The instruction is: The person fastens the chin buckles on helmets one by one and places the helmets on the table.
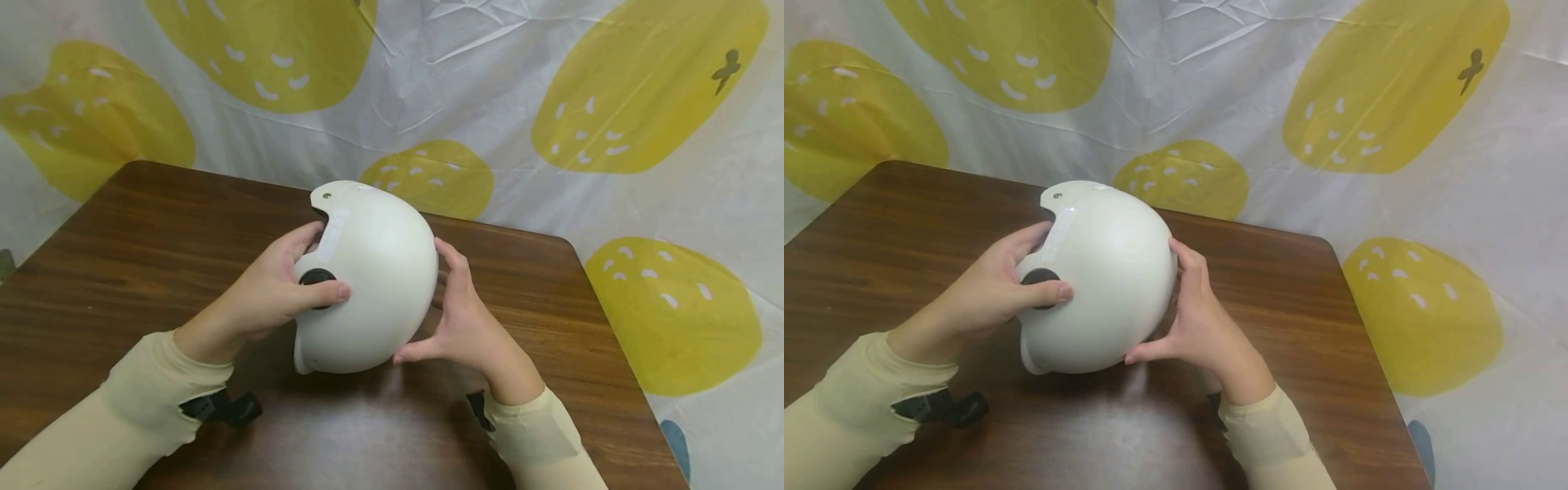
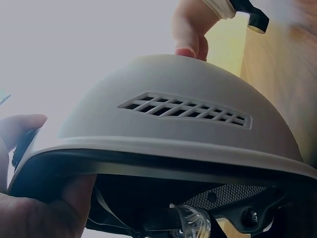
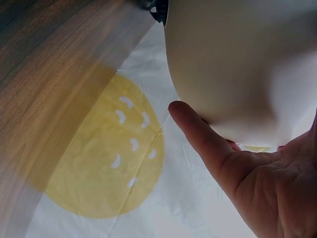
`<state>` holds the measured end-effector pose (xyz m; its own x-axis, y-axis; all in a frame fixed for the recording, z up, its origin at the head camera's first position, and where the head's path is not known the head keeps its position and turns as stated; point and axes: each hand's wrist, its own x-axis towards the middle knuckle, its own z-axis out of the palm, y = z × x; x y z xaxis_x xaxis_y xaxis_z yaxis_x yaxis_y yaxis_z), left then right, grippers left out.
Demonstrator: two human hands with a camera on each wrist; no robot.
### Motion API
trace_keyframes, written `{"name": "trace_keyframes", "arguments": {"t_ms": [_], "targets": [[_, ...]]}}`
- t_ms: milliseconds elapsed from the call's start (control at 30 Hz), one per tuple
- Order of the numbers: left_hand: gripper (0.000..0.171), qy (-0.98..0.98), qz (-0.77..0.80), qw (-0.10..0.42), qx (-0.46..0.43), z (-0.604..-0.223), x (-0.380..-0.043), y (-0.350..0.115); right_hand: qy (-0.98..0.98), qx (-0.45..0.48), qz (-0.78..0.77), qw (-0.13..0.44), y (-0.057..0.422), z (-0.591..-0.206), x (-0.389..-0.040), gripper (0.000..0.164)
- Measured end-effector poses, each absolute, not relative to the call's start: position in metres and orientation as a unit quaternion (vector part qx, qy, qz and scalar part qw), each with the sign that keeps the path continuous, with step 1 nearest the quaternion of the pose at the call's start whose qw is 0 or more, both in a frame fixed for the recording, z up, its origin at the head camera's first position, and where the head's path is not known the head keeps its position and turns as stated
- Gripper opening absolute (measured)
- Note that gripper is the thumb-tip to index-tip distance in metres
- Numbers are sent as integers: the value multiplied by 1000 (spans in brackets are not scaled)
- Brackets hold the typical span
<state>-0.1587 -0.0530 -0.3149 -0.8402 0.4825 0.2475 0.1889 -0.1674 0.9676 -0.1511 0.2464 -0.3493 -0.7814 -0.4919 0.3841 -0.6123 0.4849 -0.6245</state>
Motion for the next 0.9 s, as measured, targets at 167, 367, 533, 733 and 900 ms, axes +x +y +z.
{"name": "trace_keyframes", "arguments": {"t_ms": [167,367,533,733,900], "targets": [[75,631,722,100,265,-315,-157,-51,-860,316,396,65,247,-349,-150,161],[75,626,726,102,265,-316,-157,-50,-861,309,401,53,247,-350,-150,160],[75,622,729,104,265,-317,-157,-49,-861,310,399,53,247,-349,-150,160],[73,623,730,101,262,-318,-157,-49,-857,319,401,53,247,-349,-151,160],[72,623,731,98,259,-318,-156,-49,-853,325,406,48,247,-348,-151,160]]}}
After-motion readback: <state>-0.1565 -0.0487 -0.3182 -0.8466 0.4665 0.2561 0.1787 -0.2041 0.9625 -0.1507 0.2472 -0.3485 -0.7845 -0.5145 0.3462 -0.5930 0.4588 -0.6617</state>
